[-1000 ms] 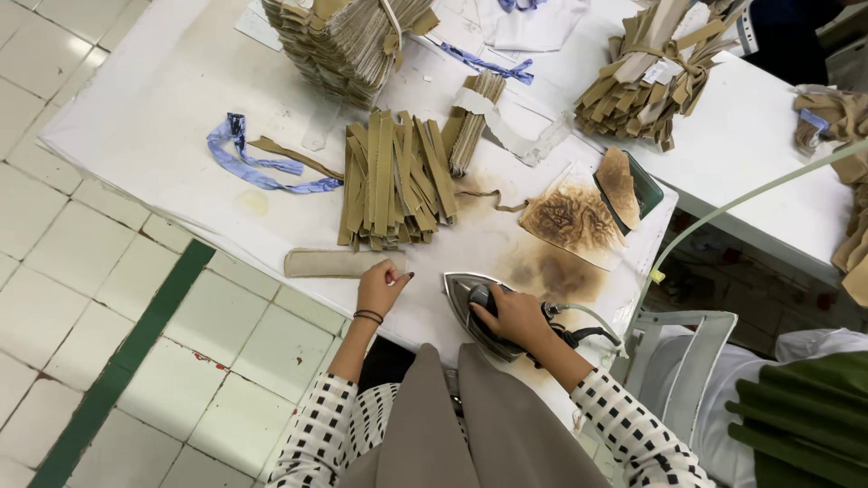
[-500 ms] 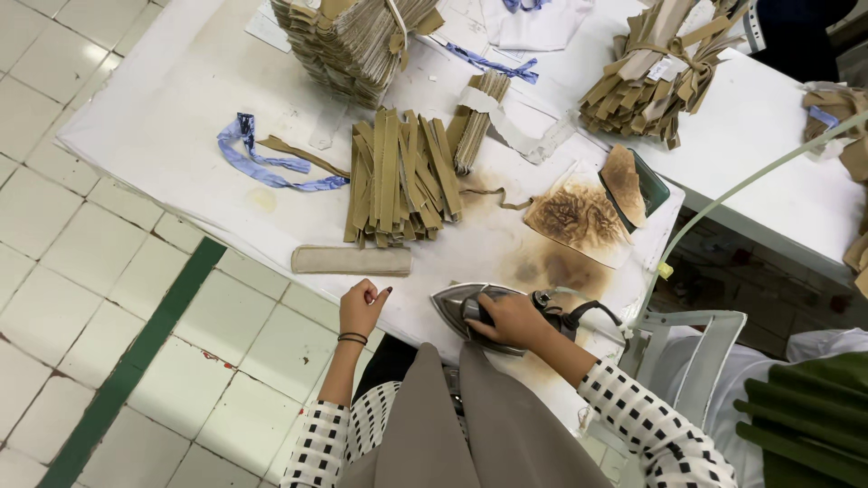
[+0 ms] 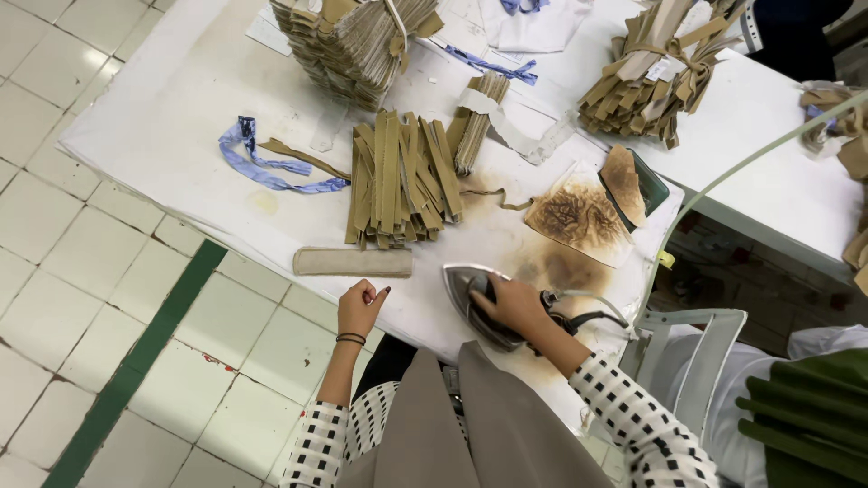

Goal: The person repeatedly picks up narrow beige fabric strips from a pile, folds them in half lengthwise, and presses them with a steam iron on a white table. The ironed strips are placed back onto the pile. The process is repeated for multiple strips throughout the clip.

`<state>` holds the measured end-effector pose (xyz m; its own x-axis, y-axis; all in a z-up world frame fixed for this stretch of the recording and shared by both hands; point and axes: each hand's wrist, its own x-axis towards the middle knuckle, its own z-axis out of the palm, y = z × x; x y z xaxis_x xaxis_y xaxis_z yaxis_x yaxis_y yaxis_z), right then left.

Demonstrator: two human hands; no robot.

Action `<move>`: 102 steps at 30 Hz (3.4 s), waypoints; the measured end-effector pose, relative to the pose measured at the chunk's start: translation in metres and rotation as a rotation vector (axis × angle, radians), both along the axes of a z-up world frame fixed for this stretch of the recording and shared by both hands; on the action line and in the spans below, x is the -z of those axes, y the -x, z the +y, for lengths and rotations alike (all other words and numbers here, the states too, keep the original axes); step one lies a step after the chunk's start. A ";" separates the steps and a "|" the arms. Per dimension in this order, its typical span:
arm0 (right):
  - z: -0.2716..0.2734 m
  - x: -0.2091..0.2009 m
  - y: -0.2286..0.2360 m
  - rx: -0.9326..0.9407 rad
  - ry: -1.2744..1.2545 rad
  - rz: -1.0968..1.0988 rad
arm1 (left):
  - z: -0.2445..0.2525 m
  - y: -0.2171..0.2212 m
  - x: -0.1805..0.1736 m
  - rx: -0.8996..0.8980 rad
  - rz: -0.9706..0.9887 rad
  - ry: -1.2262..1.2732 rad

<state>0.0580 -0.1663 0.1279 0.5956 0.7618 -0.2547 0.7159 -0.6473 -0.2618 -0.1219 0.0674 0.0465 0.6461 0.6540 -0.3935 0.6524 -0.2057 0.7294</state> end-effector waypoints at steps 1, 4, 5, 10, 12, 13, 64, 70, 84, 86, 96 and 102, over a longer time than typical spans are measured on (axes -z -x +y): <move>-0.004 0.005 -0.004 0.004 0.004 0.002 | -0.002 -0.002 0.000 0.004 0.002 0.004; -0.006 0.002 -0.008 0.183 0.012 0.021 | 0.002 -0.009 -0.002 0.015 -0.022 0.000; -0.007 -0.013 0.000 0.110 0.028 0.022 | 0.003 -0.011 -0.003 0.025 -0.013 -0.005; -0.043 -0.028 0.019 0.081 0.113 0.048 | 0.010 -0.017 0.010 0.029 0.003 -0.006; -0.059 -0.023 0.016 0.365 0.253 0.124 | 0.011 -0.022 0.018 0.070 0.010 0.011; -0.068 -0.020 0.013 0.371 0.257 0.127 | 0.009 -0.023 0.014 0.077 0.013 0.015; 0.024 0.034 -0.010 0.115 -0.467 0.552 | -0.064 -0.078 0.024 0.613 -0.329 -0.324; 0.025 0.019 0.000 0.257 -0.586 0.528 | -0.073 -0.081 -0.037 0.351 -0.491 -0.193; 0.004 -0.015 0.023 0.651 -1.092 0.533 | -0.099 -0.098 -0.106 0.294 -0.718 -0.093; -0.006 0.002 0.018 0.715 -1.130 0.535 | -0.095 -0.097 -0.096 0.212 -0.704 -0.047; -0.088 0.099 0.010 1.430 -1.400 0.829 | 0.043 -0.056 0.009 -0.710 -0.486 0.146; -0.111 0.091 0.037 1.497 -1.291 0.876 | 0.142 -0.034 0.104 -0.668 -0.227 -0.280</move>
